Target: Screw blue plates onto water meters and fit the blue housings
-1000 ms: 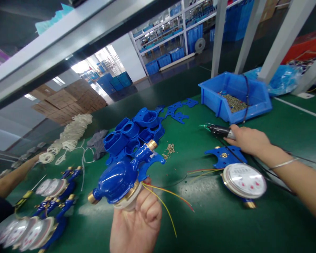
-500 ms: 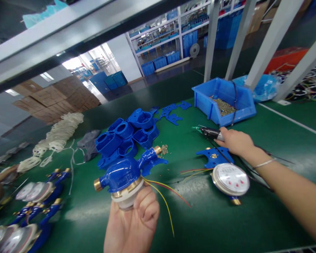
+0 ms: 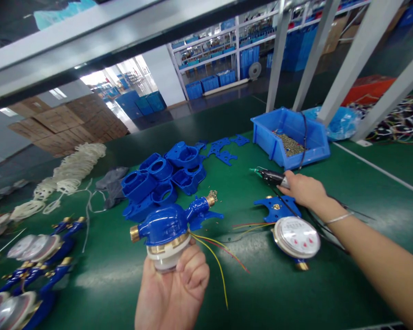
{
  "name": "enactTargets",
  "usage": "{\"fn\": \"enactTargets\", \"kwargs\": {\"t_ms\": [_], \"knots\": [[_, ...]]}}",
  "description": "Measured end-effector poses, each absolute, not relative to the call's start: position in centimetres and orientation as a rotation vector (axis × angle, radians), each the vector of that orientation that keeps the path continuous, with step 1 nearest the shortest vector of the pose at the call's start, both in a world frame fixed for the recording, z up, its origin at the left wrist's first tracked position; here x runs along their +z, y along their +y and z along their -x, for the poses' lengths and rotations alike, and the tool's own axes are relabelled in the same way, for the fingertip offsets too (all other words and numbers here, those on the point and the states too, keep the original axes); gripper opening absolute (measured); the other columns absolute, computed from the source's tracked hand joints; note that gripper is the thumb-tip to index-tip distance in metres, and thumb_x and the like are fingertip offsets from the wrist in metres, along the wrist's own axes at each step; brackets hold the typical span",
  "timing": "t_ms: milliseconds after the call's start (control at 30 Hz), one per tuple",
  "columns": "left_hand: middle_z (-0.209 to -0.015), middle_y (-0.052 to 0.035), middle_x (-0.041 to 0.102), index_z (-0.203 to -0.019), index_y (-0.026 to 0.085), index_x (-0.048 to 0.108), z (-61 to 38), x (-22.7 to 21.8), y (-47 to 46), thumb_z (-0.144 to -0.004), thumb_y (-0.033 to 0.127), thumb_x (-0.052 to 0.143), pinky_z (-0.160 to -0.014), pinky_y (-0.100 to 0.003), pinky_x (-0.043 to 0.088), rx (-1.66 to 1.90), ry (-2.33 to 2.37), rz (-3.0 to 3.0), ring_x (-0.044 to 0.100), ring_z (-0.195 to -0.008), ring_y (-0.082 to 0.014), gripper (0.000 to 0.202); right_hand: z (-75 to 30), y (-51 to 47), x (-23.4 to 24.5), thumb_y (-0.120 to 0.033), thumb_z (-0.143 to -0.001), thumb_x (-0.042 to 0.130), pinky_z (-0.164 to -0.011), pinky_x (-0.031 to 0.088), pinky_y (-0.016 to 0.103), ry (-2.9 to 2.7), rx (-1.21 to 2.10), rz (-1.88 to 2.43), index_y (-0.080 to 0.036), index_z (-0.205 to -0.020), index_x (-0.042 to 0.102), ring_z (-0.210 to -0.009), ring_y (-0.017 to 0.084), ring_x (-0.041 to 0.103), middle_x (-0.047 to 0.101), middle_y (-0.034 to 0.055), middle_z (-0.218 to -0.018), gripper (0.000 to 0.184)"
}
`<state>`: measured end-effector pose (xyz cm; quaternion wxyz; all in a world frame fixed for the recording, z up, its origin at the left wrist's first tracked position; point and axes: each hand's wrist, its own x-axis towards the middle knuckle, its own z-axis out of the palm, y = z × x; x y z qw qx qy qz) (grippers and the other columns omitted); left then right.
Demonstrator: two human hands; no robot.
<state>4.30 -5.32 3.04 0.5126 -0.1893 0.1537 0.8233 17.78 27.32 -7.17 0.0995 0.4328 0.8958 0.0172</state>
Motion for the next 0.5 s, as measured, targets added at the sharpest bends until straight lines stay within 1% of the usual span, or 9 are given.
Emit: {"fn": "enactTargets", "kwargs": {"t_ms": [133, 200, 267, 333, 367, 400, 467, 500], "knots": [[-0.058, 0.0044, 0.026, -0.063, 0.019, 0.034, -4.2, 2.7, -5.1, -0.093, 0.048, 0.022, -0.045, -0.020, 0.029, 1.971, 0.467, 0.460, 0.025, -0.047, -0.0087, 0.044, -17.6, 27.2, -7.0, -0.048, -0.092, 0.038, -0.057, 0.039, 0.032, 2.645, 0.050, -1.298, -0.011, -0.108, 0.047, -0.073, 0.027, 0.063, 0.063, 0.0160, -0.086, 0.042], [-0.055, 0.0050, 0.025, -0.061, 0.020, 0.035, -3.9, 2.3, -5.2, -0.090, 0.051, 0.030, -0.043, -0.020, 0.028, 1.967, 0.588, 0.421, 0.025, -0.045, -0.0088, 0.042, -17.6, 27.0, -6.9, -0.048, -0.093, 0.040, -0.062, 0.044, 0.033, 2.640, 0.054, -1.310, -0.011, -0.113, 0.048, -0.074, 0.023, 0.062, 0.063, 0.0130, -0.089, 0.043], [-0.053, 0.0056, 0.028, -0.064, 0.020, 0.039, -3.3, 1.8, -5.7, -0.086, 0.050, 0.044, -0.042, -0.020, 0.029, 1.985, 0.818, 0.322, 0.028, -0.044, -0.0088, 0.038, -17.7, 26.8, -6.7, -0.046, -0.093, 0.045, -0.070, 0.050, 0.035, 2.637, 0.050, -1.313, -0.012, -0.118, 0.049, -0.078, 0.018, 0.061, 0.061, 0.0086, -0.095, 0.042], [-0.058, 0.0038, 0.043, -0.075, 0.020, 0.049, -2.5, 0.9, -6.4, -0.080, 0.051, 0.057, -0.045, -0.021, 0.035, 1.980, 1.171, 0.163, 0.040, -0.048, -0.0101, 0.032, -17.7, 26.6, -6.7, -0.042, -0.092, 0.050, -0.076, 0.052, 0.036, 2.648, 0.026, -1.296, -0.014, -0.119, 0.051, -0.085, 0.017, 0.060, 0.060, 0.0072, -0.102, 0.039], [-0.064, 0.0023, 0.052, -0.084, 0.020, 0.053, -2.1, 0.4, -6.8, -0.075, 0.052, 0.063, -0.047, -0.022, 0.038, 1.940, 1.369, 0.029, 0.047, -0.052, -0.0117, 0.035, -17.8, 26.6, -6.7, -0.039, -0.091, 0.052, -0.078, 0.052, 0.037, 2.661, 0.006, -1.282, -0.015, -0.119, 0.052, -0.088, 0.017, 0.060, 0.059, 0.0075, -0.106, 0.037], [-0.071, 0.0006, 0.058, -0.091, 0.020, 0.055, -1.7, -0.2, -7.2, -0.070, 0.054, 0.067, -0.048, -0.023, 0.041, 1.857, 1.566, -0.155, 0.053, -0.056, -0.0139, 0.042, -17.7, 26.6, -6.8, -0.038, -0.091, 0.053, -0.080, 0.052, 0.039, 2.680, -0.018, -1.267, -0.015, -0.119, 0.052, -0.092, 0.018, 0.060, 0.059, 0.0082, -0.109, 0.036], [-0.079, -0.0025, 0.065, -0.098, 0.021, 0.057, -1.3, -1.4, -7.7, -0.060, 0.053, 0.074, -0.051, -0.026, 0.046, 1.582, 1.898, -0.650, 0.060, -0.063, -0.0192, 0.053, -17.7, 26.8, -6.8, -0.035, -0.091, 0.054, -0.083, 0.052, 0.040, 2.732, -0.080, -1.225, -0.015, -0.120, 0.052, -0.097, 0.020, 0.060, 0.058, 0.0090, -0.114, 0.035], [-0.079, -0.0032, 0.067, -0.098, 0.021, 0.058, -1.3, -2.0, -7.8, -0.057, 0.050, 0.076, -0.052, -0.028, 0.048, 1.423, 2.013, -0.918, 0.062, -0.064, -0.0212, 0.053, -17.7, 26.9, -6.8, -0.034, -0.091, 0.054, -0.084, 0.052, 0.041, 2.762, -0.118, -1.201, -0.015, -0.120, 0.053, -0.098, 0.020, 0.059, 0.057, 0.0092, -0.115, 0.035]]}}
